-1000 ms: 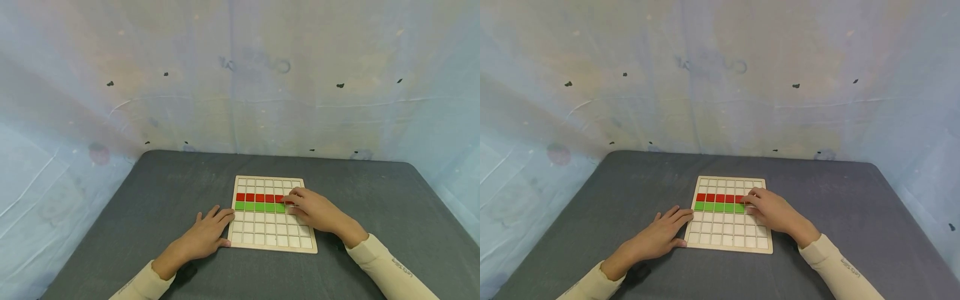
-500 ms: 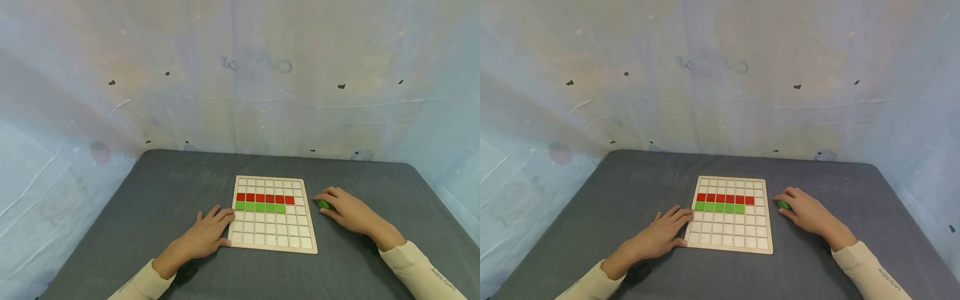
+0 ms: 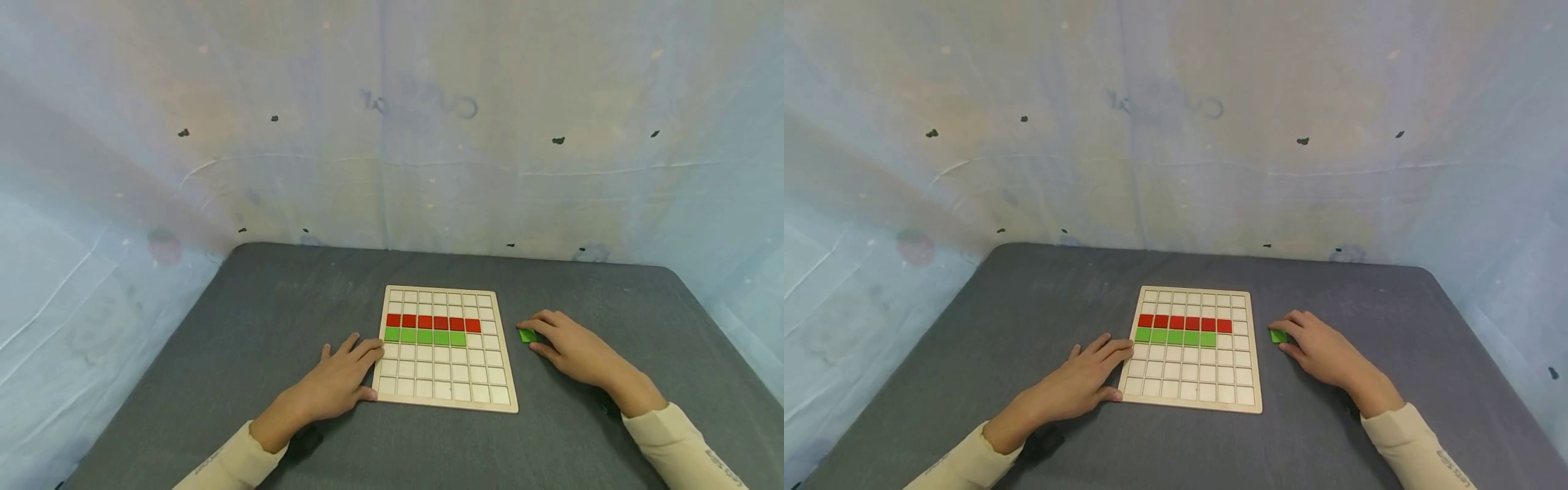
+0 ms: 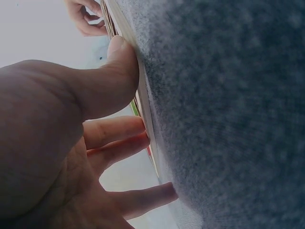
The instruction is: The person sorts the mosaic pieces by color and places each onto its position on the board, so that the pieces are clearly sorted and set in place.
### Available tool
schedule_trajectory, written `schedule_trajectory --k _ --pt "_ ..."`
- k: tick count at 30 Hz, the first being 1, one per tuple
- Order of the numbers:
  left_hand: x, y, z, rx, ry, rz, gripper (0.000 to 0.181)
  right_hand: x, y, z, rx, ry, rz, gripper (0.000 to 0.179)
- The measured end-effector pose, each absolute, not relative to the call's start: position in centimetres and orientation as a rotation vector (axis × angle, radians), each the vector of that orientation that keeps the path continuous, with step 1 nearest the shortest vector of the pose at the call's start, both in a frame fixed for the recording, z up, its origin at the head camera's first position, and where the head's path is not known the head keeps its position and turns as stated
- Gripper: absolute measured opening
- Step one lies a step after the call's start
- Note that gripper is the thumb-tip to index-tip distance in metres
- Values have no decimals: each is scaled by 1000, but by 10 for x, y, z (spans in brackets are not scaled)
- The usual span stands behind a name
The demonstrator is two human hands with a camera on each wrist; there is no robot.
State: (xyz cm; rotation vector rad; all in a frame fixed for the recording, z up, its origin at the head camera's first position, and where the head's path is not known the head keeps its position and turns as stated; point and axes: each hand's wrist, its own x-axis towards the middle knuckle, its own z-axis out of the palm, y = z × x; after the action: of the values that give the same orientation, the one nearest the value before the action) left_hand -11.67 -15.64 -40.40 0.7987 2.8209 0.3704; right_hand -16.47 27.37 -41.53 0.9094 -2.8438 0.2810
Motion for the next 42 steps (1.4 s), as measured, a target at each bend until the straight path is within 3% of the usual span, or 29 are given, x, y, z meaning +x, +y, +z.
schedule_trajectory --k 42 --pt "-116 -157 -405 837 2837 364 69 -160 273 -415 881 -2846 301 38"
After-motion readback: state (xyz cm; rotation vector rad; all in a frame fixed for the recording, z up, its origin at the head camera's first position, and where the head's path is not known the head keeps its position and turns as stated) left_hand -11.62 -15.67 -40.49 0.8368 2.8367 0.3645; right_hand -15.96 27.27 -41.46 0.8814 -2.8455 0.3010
